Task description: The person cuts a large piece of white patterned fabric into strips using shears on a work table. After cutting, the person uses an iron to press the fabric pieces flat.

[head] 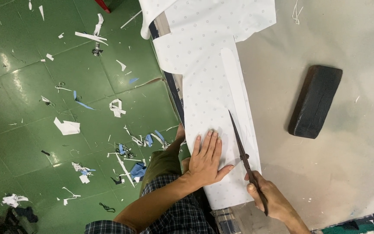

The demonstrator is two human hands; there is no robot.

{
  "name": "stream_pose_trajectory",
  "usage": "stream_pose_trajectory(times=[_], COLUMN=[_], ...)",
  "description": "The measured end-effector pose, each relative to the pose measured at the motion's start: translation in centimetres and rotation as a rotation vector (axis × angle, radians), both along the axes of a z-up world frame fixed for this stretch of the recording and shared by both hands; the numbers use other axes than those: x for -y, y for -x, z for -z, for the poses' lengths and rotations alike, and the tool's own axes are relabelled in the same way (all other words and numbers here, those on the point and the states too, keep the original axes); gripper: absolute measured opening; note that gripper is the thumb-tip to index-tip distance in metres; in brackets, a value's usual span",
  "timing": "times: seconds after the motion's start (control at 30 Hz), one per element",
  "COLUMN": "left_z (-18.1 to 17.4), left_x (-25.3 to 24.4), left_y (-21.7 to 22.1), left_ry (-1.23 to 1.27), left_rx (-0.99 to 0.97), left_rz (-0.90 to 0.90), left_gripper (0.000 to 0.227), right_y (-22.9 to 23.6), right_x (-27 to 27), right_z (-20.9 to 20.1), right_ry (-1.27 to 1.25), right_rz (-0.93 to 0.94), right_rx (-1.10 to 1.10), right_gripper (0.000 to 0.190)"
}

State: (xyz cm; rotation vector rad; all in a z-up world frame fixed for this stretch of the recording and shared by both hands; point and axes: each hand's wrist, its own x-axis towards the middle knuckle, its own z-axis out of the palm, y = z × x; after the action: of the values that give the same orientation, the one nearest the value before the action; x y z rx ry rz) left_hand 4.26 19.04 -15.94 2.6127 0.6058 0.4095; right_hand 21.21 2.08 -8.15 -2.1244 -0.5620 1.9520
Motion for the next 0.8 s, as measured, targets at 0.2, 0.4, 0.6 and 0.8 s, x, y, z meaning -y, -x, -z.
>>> stream_pose_trajectory(times=[0.2,0.4,0.6,0.8], left_z=[-0.1,-0.1,-0.4,-0.3], left_x=[-0.2,-0.2,-0.5,-0.6], left_y=[0.1,0.2,0.1,0.1], left_ry=[-0.009,0.017,0.008,0.009], left_rx=[-0.013,-0.003,0.016,0.021], left_rz=[0.009,0.009,0.004,0.005], left_gripper=[0.083,0.082,0.081,0.081], right_y=[-1.2,-0.7,-0.6,-0.4], right_x=[-1.9,-5.7,-6.3,-6.1], right_z=[-0.3,0.0,0.8,0.9], right_ry=[0.023,-0.040,0.017,0.019], right_rz=[-0.012,0.005,0.001,0.057], right_rx=[-0.143,-0.048,0.014,0.005], right_gripper=[0.067,0.075,0.078,0.080])
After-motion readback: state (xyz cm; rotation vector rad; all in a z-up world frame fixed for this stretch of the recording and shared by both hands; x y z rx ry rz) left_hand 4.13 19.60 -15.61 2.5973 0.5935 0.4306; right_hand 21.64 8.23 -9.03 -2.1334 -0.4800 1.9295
